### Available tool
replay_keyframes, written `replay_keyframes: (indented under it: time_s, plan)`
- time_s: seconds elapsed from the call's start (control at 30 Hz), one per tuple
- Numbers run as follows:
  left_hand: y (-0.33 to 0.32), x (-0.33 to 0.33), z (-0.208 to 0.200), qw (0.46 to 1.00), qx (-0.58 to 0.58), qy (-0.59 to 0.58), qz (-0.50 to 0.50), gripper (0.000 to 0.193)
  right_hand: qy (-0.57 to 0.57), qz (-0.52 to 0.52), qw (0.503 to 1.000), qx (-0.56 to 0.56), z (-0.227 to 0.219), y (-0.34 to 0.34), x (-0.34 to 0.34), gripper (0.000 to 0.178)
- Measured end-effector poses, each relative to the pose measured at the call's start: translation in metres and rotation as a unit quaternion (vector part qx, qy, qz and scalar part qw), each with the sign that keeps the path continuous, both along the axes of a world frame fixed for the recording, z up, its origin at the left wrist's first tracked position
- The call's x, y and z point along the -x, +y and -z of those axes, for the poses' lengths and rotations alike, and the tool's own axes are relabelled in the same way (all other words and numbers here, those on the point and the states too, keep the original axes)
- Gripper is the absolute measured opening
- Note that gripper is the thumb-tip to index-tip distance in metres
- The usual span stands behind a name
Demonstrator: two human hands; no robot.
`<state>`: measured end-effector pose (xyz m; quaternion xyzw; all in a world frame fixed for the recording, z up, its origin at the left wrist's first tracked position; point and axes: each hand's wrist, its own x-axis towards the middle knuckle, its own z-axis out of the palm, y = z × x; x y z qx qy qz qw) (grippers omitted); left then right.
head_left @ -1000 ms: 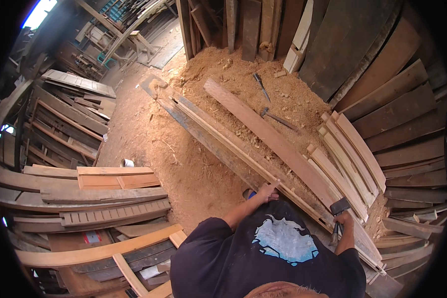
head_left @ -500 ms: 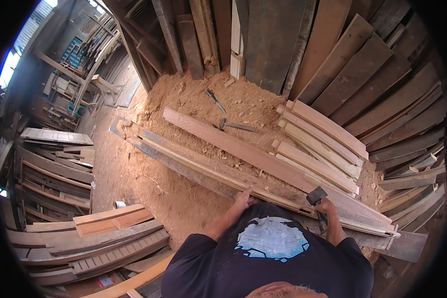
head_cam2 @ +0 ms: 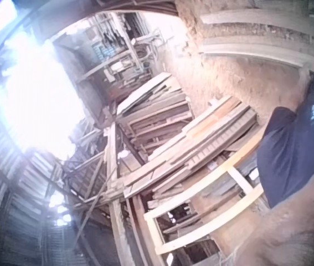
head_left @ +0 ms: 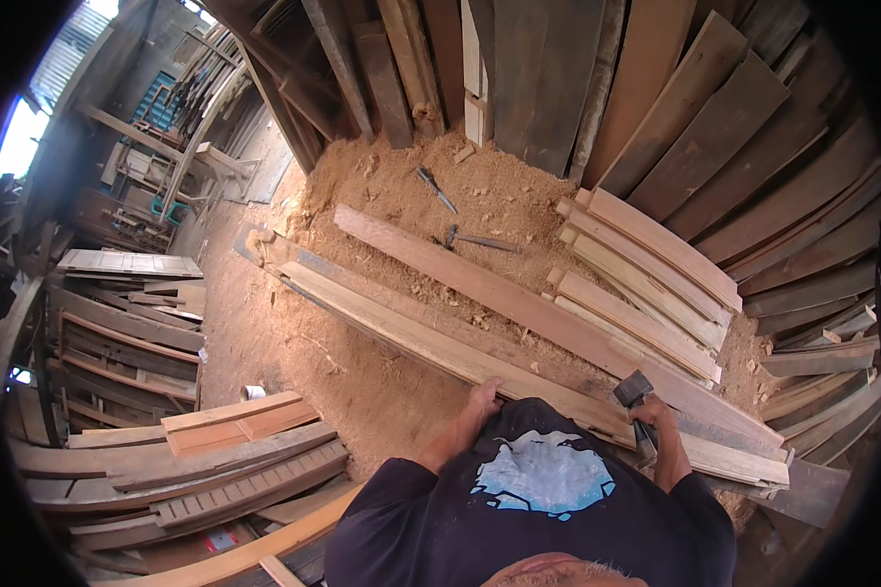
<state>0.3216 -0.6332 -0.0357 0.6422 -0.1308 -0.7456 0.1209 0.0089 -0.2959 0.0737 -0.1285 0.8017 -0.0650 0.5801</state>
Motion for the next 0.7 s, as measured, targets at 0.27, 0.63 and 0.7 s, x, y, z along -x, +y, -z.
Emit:
replay_keyframes:
  time_s: [0.27, 0.63, 0.7]
  plan:
    - [0.018, -0.025, -0.012, 0.994, 0.058, 0.09, 0.019, 0.034, 0.114, -0.007, 0.993, 0.02, 0.099, 0.03, -0.017, 0.076]
    - [-0.013, -0.101, -0.054, 0.961, 0.107, 0.254, -0.035, 0.039, 0.077, 0.034, 0.996, -0.004, 0.062, -0.008, -0.073, 0.079]
    - [-0.03, -0.119, -0.055, 0.945, 0.143, 0.292, -0.04, 0.042, 0.043, 0.051, 0.998, 0.013, 0.056, -0.027, -0.084, 0.077]
